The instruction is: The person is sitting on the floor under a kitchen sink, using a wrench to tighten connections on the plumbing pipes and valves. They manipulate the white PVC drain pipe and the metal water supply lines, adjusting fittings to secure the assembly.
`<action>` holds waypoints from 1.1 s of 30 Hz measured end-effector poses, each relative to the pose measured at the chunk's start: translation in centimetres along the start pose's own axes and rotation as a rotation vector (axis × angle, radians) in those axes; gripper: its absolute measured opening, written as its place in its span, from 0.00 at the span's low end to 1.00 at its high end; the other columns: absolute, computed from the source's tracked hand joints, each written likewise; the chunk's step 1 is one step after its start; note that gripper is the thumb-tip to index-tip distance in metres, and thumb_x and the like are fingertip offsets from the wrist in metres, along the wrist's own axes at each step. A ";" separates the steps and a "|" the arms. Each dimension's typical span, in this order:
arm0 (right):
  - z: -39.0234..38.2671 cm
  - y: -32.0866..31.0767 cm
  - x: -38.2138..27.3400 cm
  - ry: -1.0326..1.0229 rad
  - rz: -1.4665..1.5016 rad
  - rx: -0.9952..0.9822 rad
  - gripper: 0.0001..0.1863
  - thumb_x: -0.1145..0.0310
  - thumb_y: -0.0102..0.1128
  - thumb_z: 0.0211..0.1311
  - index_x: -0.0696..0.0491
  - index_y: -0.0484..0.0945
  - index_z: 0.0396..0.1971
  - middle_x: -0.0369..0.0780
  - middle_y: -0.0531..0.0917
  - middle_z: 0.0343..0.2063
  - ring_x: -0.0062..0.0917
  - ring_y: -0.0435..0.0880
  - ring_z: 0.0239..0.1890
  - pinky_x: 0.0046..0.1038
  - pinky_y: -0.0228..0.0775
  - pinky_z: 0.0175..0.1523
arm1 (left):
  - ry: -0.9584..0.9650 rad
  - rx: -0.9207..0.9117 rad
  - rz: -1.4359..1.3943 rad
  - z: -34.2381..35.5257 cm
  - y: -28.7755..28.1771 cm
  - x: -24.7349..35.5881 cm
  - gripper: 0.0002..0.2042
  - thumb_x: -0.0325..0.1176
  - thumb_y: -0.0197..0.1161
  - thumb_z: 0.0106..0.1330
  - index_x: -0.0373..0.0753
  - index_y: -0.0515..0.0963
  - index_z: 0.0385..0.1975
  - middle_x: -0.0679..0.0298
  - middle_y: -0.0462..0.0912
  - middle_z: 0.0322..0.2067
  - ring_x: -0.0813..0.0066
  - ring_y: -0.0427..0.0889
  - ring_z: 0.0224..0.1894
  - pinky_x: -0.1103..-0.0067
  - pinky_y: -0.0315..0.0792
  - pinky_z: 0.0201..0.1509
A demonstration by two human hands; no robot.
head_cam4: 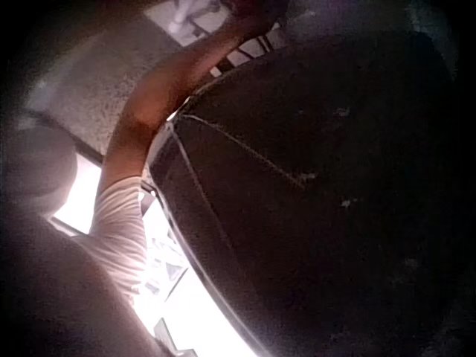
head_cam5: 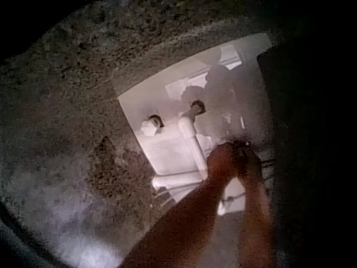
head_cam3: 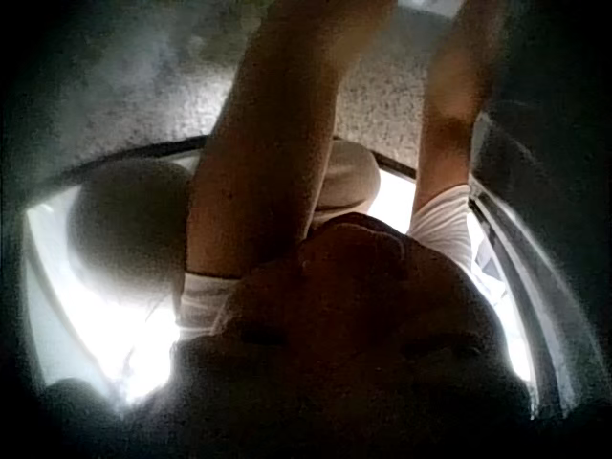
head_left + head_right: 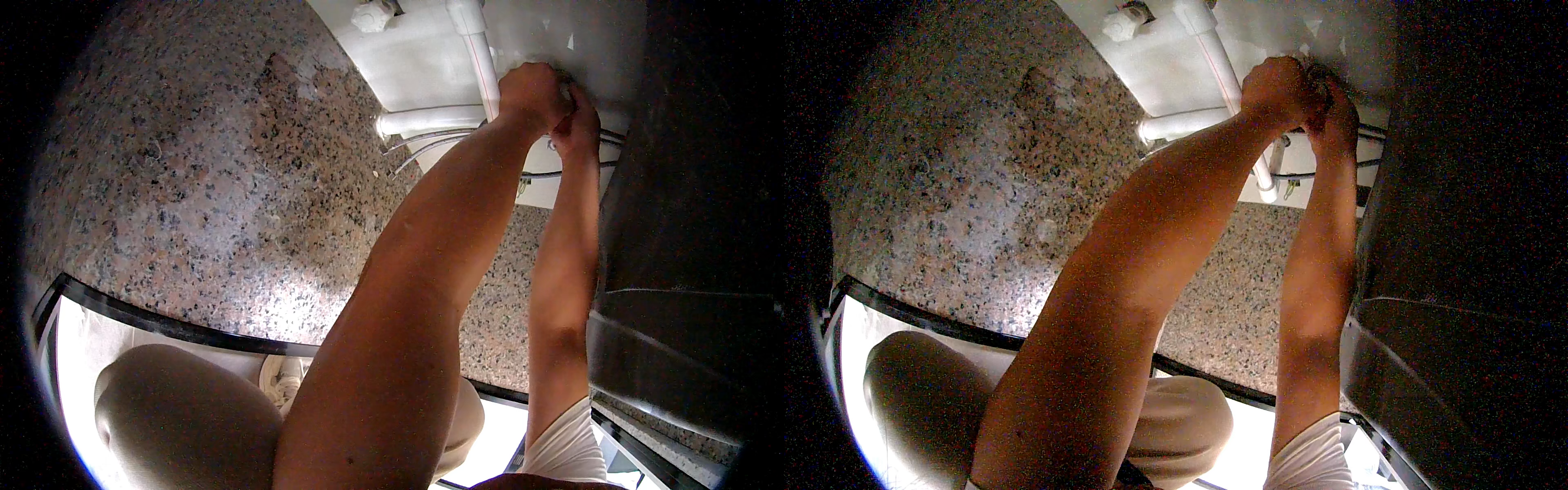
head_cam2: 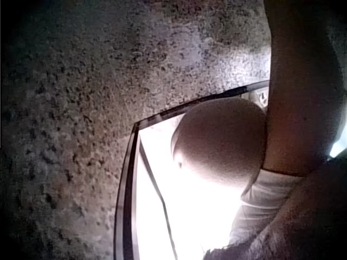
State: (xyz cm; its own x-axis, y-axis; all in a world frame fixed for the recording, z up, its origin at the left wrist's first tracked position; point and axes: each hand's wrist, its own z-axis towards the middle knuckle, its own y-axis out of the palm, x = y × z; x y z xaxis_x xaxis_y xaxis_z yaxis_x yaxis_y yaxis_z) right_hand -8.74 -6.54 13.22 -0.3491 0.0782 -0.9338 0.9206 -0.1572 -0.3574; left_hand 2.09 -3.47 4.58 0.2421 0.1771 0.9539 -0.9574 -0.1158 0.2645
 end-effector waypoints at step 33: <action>-2.2 4.0 -4.6 -0.512 -1.719 0.251 0.29 0.44 0.66 0.52 0.60 0.81 0.32 0.51 0.84 0.35 0.42 0.84 0.35 0.38 0.75 0.42 | 0.067 0.157 0.026 -0.5 0.4 -0.2 0.14 0.43 0.64 0.56 0.36 0.84 0.27 0.50 0.85 0.30 0.53 0.86 0.37 0.65 0.80 0.44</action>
State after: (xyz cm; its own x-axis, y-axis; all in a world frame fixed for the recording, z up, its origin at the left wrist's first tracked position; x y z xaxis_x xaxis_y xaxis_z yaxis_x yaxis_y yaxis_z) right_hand -3.11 -5.41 16.11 -0.8380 0.0257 0.5450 -0.5147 -0.3690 -0.7739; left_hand 1.54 -3.09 4.43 0.2018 0.2360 0.9506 -0.9255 -0.2716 0.2639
